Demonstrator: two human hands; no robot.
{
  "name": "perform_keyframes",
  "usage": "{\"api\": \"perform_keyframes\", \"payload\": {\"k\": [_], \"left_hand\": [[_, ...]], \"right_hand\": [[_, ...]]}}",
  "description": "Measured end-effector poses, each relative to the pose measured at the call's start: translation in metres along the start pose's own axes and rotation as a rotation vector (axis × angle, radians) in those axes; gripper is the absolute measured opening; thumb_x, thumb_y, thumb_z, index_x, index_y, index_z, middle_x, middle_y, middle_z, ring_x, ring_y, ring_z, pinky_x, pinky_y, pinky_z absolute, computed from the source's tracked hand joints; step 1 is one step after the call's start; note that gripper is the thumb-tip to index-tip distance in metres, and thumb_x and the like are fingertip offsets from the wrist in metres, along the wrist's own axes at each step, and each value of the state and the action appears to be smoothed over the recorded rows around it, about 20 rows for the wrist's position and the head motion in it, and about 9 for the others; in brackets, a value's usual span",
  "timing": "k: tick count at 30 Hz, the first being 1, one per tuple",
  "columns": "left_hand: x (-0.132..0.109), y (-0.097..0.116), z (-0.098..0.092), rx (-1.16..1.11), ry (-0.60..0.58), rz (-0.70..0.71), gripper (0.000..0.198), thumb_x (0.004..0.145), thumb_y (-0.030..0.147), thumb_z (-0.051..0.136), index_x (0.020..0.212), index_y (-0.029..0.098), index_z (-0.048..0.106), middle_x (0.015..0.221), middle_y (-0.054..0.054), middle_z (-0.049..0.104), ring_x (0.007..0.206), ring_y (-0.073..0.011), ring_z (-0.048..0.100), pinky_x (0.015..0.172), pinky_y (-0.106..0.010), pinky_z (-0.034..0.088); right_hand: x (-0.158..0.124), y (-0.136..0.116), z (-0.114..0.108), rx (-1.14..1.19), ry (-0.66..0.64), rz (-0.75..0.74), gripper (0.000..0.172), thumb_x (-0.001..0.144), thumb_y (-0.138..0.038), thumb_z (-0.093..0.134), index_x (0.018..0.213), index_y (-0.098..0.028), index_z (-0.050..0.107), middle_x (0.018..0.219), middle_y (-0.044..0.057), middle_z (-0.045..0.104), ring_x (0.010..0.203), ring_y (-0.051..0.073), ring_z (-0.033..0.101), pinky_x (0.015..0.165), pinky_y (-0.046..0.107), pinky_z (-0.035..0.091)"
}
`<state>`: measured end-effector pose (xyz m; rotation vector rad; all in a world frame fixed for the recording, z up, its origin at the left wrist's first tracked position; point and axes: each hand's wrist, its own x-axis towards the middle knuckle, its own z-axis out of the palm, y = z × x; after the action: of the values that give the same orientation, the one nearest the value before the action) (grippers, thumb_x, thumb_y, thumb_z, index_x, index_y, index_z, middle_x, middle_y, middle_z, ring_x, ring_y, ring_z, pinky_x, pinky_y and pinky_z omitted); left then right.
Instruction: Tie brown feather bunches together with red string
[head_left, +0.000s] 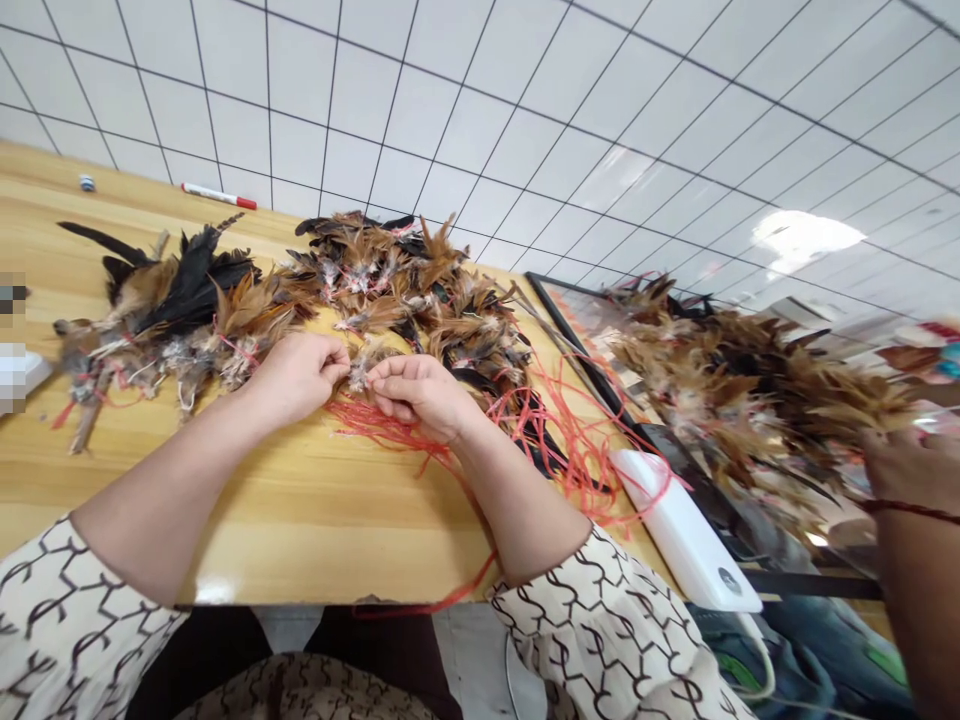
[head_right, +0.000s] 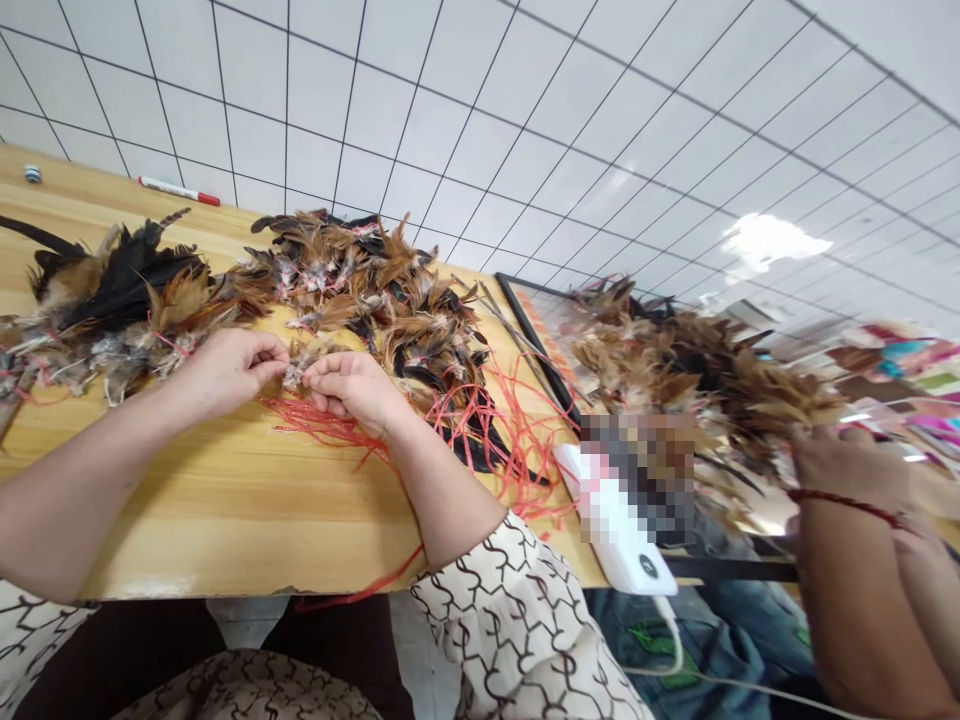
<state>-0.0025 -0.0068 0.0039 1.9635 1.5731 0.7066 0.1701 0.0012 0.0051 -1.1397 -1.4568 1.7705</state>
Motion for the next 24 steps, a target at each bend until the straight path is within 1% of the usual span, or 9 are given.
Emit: {"api": "perform_keyframes", "payload": {"k": [3,6,8,12,17,19,21,22,24], "left_hand": [[0.0,-0.002,-0.001,0.059,-0.006,0.087,0.011,0.068,0.016,0.05,0.061,0.02,0.057,0.059,0.0,0.055,0.06,-0.0165,0.047,0.061,-0.029,0.032],[0.0,-0.002,-0.004,0.094,-0.02,0.145,0.013,0.065,0.011,0.049,0.056,0.021,0.05,0.055,0.002,0.051,0.058,-0.0156,0.045,0.059,-0.028,0.031],[-0.001,0.0,-0.007,0.114,-0.011,0.136,0.016,0.066,0.01,0.049,0.055,0.022,0.046,0.054,0.002,0.049,0.056,-0.0151,0.044,0.058,-0.028,0.03],[-0.003,0.004,-0.007,0.149,0.017,0.114,0.017,0.068,0.011,0.049,0.057,0.022,0.045,0.055,0.002,0.05,0.057,-0.0162,0.045,0.058,-0.028,0.03],[-0.004,0.007,-0.005,0.134,0.005,0.052,0.018,0.065,0.007,0.05,0.055,0.022,0.045,0.054,0.002,0.048,0.057,-0.0169,0.044,0.058,-0.029,0.029],[-0.003,0.007,-0.003,0.068,0.029,0.035,0.018,0.066,0.007,0.051,0.056,0.021,0.046,0.054,0.002,0.047,0.057,-0.0158,0.042,0.058,-0.029,0.028],[-0.002,0.005,-0.002,-0.066,0.028,-0.007,0.016,0.068,0.009,0.052,0.056,0.02,0.049,0.053,0.003,0.046,0.055,-0.014,0.041,0.058,-0.028,0.029],[-0.001,0.004,-0.002,-0.152,0.008,-0.041,0.016,0.07,0.012,0.053,0.056,0.019,0.051,0.052,0.004,0.047,0.054,-0.0131,0.041,0.057,-0.027,0.029],[0.0,0.003,-0.001,-0.346,-0.066,-0.14,0.021,0.077,0.023,0.054,0.056,0.018,0.053,0.051,0.003,0.05,0.05,-0.0114,0.043,0.055,-0.026,0.032]], "right_hand": [[-0.001,-0.002,0.002,0.026,0.033,0.002,0.01,0.054,-0.021,0.058,0.063,-0.017,0.058,0.035,-0.009,0.047,0.03,0.002,0.024,0.034,0.017,0.011],[-0.003,-0.005,0.007,0.049,0.09,-0.037,0.008,0.052,-0.021,0.057,0.06,-0.018,0.057,0.035,-0.01,0.043,0.033,0.002,0.023,0.035,0.017,0.011],[-0.004,-0.006,0.01,0.062,0.112,-0.056,0.008,0.051,-0.021,0.057,0.058,-0.018,0.056,0.036,-0.01,0.041,0.034,0.002,0.023,0.036,0.017,0.011],[-0.004,-0.008,0.01,0.096,0.142,-0.034,0.007,0.051,-0.021,0.059,0.055,-0.018,0.055,0.035,-0.01,0.038,0.035,0.001,0.02,0.038,0.017,0.008],[-0.002,-0.006,0.004,0.16,0.155,-0.027,0.009,0.05,-0.019,0.059,0.057,-0.017,0.055,0.039,-0.008,0.043,0.036,0.001,0.022,0.039,0.018,0.008],[-0.001,-0.004,0.001,0.173,0.131,-0.019,0.011,0.051,-0.019,0.061,0.059,-0.017,0.055,0.039,-0.009,0.042,0.036,0.001,0.021,0.04,0.018,0.009],[0.0,-0.001,-0.001,0.156,0.113,-0.031,0.014,0.054,-0.023,0.065,0.062,-0.018,0.054,0.039,-0.009,0.04,0.036,0.002,0.021,0.04,0.018,0.01],[0.0,0.0,-0.001,0.137,0.113,-0.049,0.016,0.055,-0.025,0.066,0.063,-0.018,0.054,0.039,-0.009,0.041,0.036,0.002,0.021,0.04,0.019,0.01],[0.0,0.002,-0.001,0.091,0.135,-0.102,0.019,0.058,-0.03,0.068,0.065,-0.019,0.054,0.041,-0.009,0.043,0.036,0.003,0.022,0.04,0.02,0.012]]}}
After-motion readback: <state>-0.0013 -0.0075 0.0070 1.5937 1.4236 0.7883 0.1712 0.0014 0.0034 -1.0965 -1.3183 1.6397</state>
